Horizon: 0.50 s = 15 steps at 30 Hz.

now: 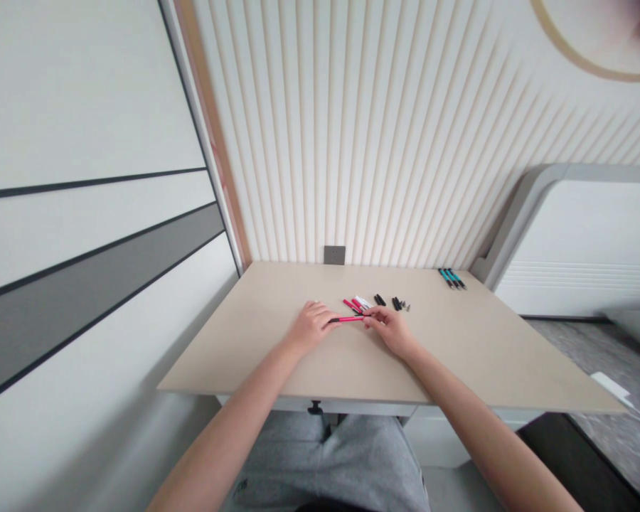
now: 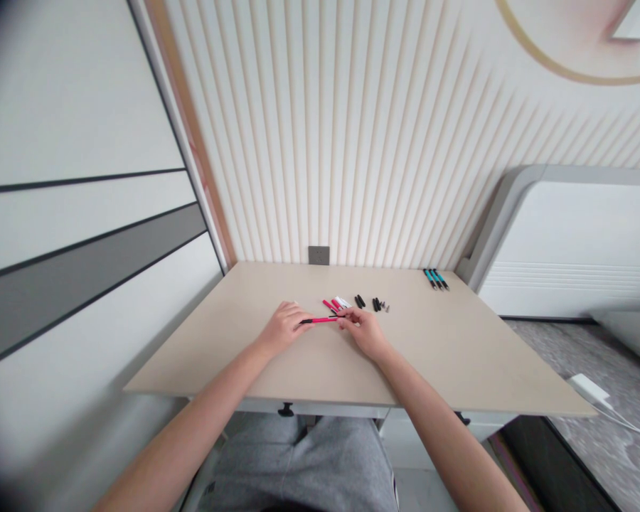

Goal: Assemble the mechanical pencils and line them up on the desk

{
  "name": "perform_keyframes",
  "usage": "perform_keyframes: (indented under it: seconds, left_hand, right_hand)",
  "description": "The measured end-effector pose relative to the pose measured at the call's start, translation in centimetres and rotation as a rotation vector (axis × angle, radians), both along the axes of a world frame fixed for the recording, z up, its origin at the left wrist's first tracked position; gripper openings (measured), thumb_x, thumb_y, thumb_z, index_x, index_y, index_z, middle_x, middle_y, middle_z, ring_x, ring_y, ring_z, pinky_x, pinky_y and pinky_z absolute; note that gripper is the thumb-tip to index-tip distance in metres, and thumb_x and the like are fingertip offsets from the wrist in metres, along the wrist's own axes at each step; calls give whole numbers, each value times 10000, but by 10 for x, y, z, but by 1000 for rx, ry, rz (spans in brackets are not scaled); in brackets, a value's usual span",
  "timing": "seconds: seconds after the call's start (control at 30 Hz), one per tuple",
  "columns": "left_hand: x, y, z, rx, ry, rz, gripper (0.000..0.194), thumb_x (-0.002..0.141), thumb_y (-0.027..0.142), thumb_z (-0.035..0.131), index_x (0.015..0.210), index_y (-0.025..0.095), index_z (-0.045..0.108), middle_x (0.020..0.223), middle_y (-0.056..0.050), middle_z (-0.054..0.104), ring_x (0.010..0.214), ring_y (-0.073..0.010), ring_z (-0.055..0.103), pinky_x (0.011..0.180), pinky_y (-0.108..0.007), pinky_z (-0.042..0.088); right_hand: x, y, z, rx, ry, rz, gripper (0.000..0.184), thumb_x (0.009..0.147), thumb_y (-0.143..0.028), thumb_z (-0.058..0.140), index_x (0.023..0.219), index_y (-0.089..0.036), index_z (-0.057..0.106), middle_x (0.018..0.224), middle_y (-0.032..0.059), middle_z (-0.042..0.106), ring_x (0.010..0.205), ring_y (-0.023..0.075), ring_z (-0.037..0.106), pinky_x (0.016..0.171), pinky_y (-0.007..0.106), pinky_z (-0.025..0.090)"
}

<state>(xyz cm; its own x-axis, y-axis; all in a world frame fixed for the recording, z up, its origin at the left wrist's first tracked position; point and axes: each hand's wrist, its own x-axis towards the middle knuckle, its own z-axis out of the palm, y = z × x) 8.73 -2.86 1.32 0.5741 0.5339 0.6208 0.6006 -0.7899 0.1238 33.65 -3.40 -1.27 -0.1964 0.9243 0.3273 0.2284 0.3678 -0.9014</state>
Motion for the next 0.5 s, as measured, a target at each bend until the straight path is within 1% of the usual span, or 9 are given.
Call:
perform_keyframes:
  seconds: [0.17,0.33,0.4,0.5]
  left_hand:
    - [2,-1,-2,-49,-9,60,206,884,390,609,939,203,675,866,-37,718,834,-195,615,802,-343,379]
    - [0,-1,-2,-126,-52,73,221,946,356,512,965,200,668,877,-41,712,844,-187,616,786,-334,386]
    - [-2,1,-3,-157,-86,76,230,960,332,486,960,196,671,846,-43,702,819,-180,612,756,-322,391]
    - [-4,4,-4,-166,-139,54,199,938,335,532,936,194,672,819,-39,691,808,-179,603,752,-315,397]
  right_hand:
    - [0,2,-1,2,70,-5,241,776,-383,705,911,-187,667,795,47,718,757,190,653,745,334,486]
    - [1,5,-2,16,135,-21,244,777,-394,705,906,-191,661,802,50,720,767,193,658,747,339,492]
    - [2,5,-1,28,121,-43,254,769,-403,710,900,-191,665,799,50,720,766,197,659,742,339,494]
    - [1,2,1,8,77,-52,280,778,-439,693,889,-183,671,742,47,711,698,191,652,695,328,498]
